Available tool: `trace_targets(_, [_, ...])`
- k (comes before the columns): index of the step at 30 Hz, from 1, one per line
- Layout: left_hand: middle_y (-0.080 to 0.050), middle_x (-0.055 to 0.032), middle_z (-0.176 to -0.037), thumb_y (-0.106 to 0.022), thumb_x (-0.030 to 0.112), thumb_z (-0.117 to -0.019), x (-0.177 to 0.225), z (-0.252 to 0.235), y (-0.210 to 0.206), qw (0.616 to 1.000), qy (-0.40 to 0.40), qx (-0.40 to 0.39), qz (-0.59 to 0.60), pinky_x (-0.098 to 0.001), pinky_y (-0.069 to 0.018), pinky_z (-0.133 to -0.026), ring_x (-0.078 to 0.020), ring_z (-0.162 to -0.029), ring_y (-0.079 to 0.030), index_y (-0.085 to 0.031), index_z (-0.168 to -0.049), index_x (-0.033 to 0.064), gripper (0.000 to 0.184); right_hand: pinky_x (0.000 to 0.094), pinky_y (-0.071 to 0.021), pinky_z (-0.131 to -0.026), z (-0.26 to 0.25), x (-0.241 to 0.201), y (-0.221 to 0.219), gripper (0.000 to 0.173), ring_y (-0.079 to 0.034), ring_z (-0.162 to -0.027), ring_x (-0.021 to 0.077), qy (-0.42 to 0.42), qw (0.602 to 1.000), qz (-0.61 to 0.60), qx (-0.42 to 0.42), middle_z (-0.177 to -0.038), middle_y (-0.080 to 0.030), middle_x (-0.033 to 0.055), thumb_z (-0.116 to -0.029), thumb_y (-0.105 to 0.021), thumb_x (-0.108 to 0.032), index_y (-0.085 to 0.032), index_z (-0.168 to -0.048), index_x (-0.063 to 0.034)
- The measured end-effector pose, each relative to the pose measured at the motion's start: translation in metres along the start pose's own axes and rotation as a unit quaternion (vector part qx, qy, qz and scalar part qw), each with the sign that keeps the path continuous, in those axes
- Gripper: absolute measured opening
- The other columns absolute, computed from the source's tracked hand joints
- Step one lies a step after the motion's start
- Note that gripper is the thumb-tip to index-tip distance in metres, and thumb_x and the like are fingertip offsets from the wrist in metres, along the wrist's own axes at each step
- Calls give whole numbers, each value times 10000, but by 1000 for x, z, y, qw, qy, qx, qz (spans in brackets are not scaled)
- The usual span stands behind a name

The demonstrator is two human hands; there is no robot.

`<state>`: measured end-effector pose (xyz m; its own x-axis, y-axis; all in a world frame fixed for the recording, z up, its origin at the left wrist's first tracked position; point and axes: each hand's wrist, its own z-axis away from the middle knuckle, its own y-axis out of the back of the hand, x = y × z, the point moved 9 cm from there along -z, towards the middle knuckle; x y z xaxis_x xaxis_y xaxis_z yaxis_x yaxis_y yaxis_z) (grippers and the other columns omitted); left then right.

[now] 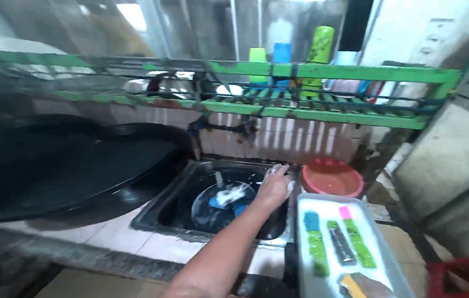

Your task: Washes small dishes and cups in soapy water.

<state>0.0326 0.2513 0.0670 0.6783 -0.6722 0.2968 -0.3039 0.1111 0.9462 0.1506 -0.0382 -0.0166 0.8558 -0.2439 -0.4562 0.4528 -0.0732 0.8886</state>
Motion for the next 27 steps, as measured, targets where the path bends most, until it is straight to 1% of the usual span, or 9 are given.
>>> trace_targets(3, [-563,-122,-1465,-647,123,-982,83,1,-52,984,-138,-86,71,-478,-399,-1158,-292,-1383,-496,-674,-1334,91,355,581,-416,-1141,-10,21,-31,496,-537,-1373,390,-9,996,23,-81,-1481,-563,196,-975,-632,-128,-562,-1457,-31])
trace_targets(5, [-520,-117,-1510,-726,64,-873,125,12,-119,943,-273,-178,69,-555,-364,-1175,-318,-1432,-439,-601,-1417,118,561,583,-452,-1112,-11,30,-39,525,-567,-1344,373,-36,992,23,-120,-1479,-571,172,-978,-639,-157,-541,-1489,-85])
trace_targets(7, [-394,-85,-1618,-780,11,-795,148,32,-167,911,-325,-252,25,-684,-265,-1177,-361,-1510,-312,-514,-1502,177,773,608,-481,-1064,-11,32,-40,526,-607,-1289,380,-59,989,10,-138,-1446,-598,169,-971,-649,-158,-549,-1486,-121])
trace_targets(11, [-331,-97,-1657,-661,-90,-859,154,47,-197,924,-309,-222,26,-765,-178,-1158,-425,-1509,-295,-485,-1529,207,754,628,-486,-1039,-9,30,-43,546,-614,-1270,396,-71,985,11,-154,-1437,-600,179,-971,-644,-161,-523,-1502,-120])
trace_targets(15, [-563,-124,-1445,-697,2,-863,158,41,-183,933,-293,-209,8,-678,-295,-1150,-381,-1349,-498,-619,-1327,89,479,638,-488,-1022,-7,29,-41,592,-625,-1245,408,-110,978,16,-178,-1400,-621,191,-949,-667,-160,-500,-1516,-137])
trace_targets(19, [-689,-120,-1245,-689,359,-915,111,14,-149,951,-41,-133,275,-490,-509,-1057,-246,-1179,-655,-610,-1356,93,521,626,-481,-1038,-7,27,-41,574,-617,-1256,404,-102,978,7,-183,-1397,-619,197,-968,-648,-157,-488,-1519,-123])
trace_targets(22, [-665,-192,-1192,-726,300,-942,65,11,-131,811,159,1,562,-461,-557,-915,-273,-1041,-668,-501,-1428,27,601,614,-454,-1080,-8,28,-41,636,-580,-1308,399,-92,980,-28,-173,-1463,-564,205,-959,-685,-220,-457,-1538,-87])
trace_targets(24, [-676,-164,-1104,-655,356,-984,55,14,-129,706,170,44,686,-416,-576,-761,-246,-915,-676,-486,-1420,78,545,551,-397,-1166,-11,29,-32,750,-501,-1403,371,-81,985,-98,-115,-1554,-460,232,-971,-692,-353,-382,-1567,-19])
trace_targets(27, [-666,-171,-1091,-563,329,-1044,64,25,-120,636,158,36,755,-413,-584,-766,-253,-917,-678,-473,-1421,74,464,509,-397,-1179,-27,37,-7,848,-484,-1418,367,-76,972,-217,50,-1554,-445,261,-927,-710,-386,-343,-1573,23])
